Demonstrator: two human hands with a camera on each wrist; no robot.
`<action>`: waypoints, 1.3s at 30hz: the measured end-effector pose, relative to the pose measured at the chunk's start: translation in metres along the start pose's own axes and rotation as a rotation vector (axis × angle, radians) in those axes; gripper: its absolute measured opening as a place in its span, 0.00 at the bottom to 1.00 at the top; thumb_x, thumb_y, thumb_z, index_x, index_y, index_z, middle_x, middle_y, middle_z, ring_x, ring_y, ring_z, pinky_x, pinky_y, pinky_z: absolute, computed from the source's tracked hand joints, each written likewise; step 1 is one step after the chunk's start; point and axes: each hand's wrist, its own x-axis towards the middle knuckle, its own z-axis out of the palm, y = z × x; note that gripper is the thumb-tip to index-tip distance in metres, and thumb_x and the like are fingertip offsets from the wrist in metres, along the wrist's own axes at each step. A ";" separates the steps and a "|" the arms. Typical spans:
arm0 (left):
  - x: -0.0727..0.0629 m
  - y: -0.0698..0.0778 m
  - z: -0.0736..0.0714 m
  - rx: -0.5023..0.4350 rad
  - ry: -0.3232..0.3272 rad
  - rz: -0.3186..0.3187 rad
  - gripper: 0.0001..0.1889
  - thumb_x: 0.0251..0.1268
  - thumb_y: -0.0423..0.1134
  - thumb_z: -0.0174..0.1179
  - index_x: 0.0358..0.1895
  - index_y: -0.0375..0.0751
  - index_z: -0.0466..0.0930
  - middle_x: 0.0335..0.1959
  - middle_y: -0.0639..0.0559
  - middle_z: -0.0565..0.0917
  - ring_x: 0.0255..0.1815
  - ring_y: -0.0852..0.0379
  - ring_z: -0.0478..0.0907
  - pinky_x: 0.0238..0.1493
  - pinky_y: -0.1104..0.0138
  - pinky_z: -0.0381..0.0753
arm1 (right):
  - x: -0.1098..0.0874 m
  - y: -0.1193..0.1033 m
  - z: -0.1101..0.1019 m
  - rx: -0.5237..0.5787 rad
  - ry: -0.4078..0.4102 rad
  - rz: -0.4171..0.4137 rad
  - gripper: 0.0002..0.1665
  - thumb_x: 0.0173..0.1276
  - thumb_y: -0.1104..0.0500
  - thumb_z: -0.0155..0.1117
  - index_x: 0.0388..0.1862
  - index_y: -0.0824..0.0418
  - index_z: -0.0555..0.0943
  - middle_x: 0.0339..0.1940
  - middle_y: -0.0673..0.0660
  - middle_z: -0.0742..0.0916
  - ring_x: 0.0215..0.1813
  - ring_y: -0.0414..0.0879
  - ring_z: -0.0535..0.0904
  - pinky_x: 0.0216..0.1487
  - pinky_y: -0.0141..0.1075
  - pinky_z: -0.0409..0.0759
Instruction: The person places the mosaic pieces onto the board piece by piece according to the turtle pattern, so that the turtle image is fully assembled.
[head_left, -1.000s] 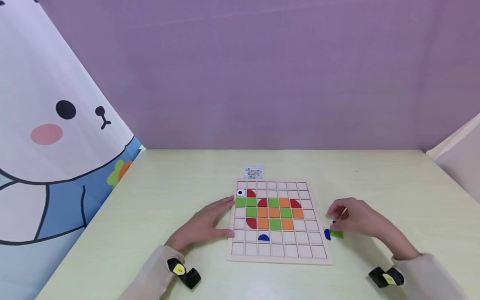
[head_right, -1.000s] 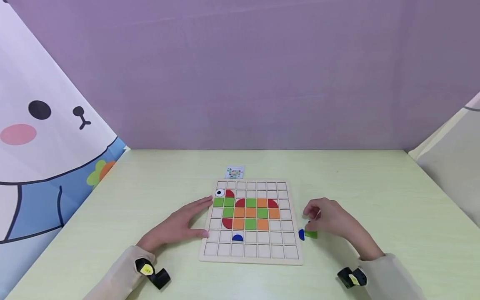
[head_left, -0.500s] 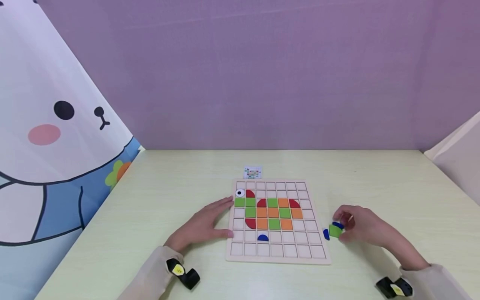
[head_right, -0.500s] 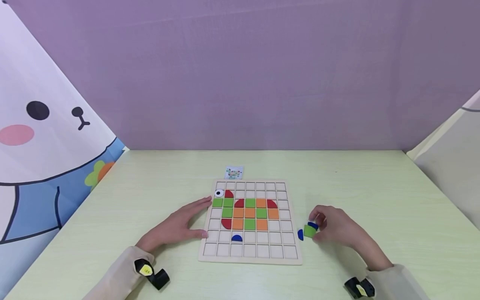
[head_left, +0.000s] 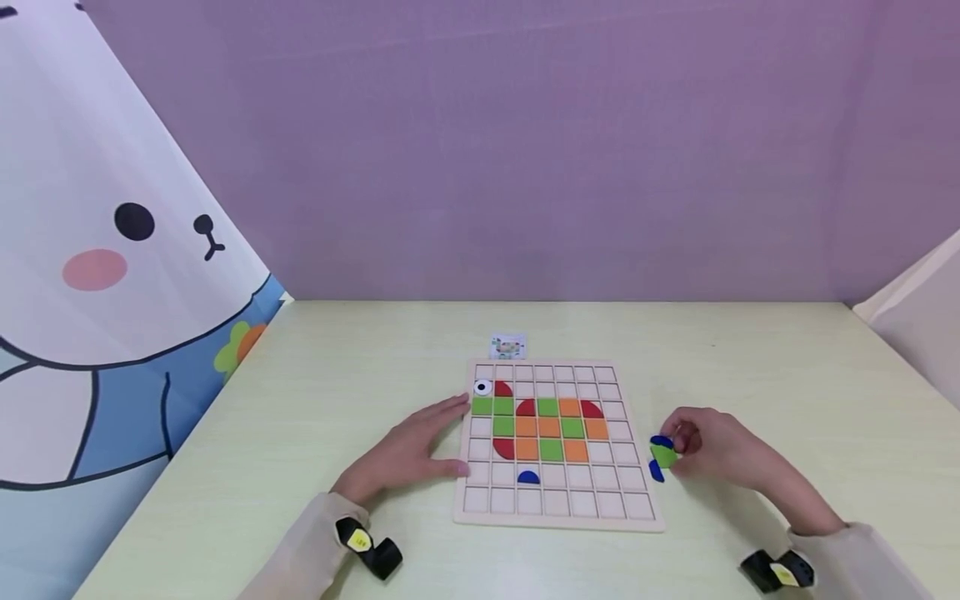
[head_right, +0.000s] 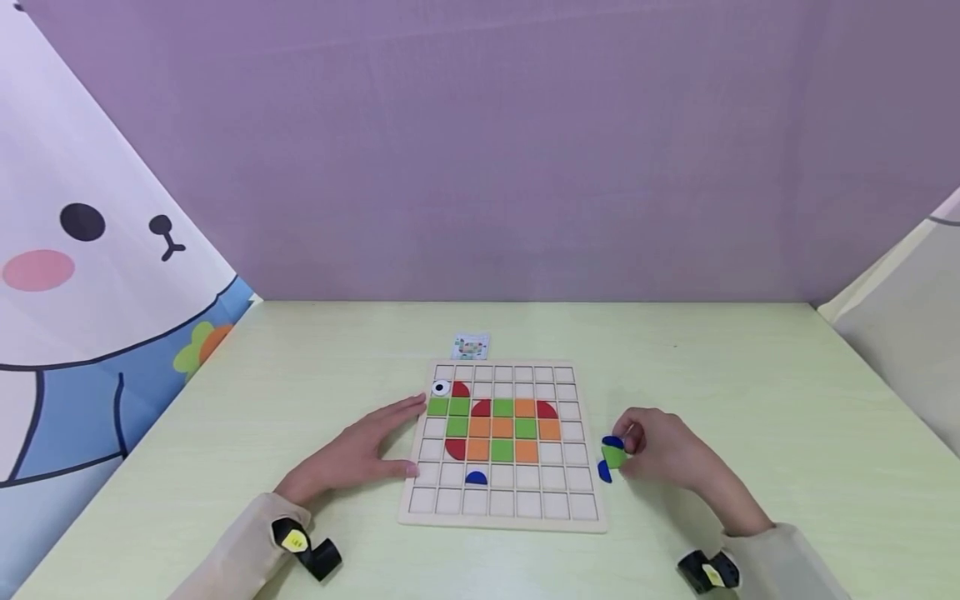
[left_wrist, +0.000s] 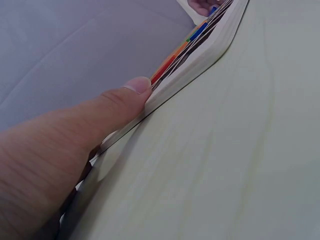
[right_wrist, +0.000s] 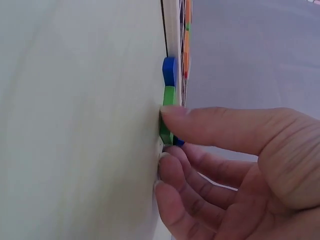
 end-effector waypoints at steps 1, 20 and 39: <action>0.000 0.000 0.000 -0.003 0.000 -0.002 0.47 0.55 0.64 0.61 0.74 0.45 0.56 0.77 0.54 0.54 0.77 0.47 0.51 0.74 0.49 0.56 | 0.000 -0.001 0.001 -0.002 0.003 -0.003 0.20 0.46 0.68 0.75 0.38 0.63 0.77 0.29 0.53 0.79 0.33 0.45 0.72 0.30 0.29 0.72; 0.000 0.001 0.001 0.006 0.006 -0.011 0.46 0.55 0.63 0.62 0.74 0.46 0.56 0.77 0.55 0.55 0.77 0.48 0.51 0.73 0.49 0.57 | 0.002 -0.004 0.004 0.002 0.009 -0.016 0.22 0.45 0.67 0.76 0.39 0.63 0.77 0.29 0.52 0.78 0.32 0.44 0.72 0.30 0.28 0.72; 0.000 0.001 0.000 0.002 0.003 -0.008 0.46 0.56 0.63 0.61 0.74 0.46 0.56 0.77 0.54 0.55 0.77 0.47 0.51 0.73 0.49 0.56 | 0.000 -0.001 -0.004 -0.017 0.028 -0.086 0.11 0.52 0.71 0.69 0.30 0.59 0.78 0.29 0.51 0.80 0.29 0.41 0.73 0.29 0.28 0.72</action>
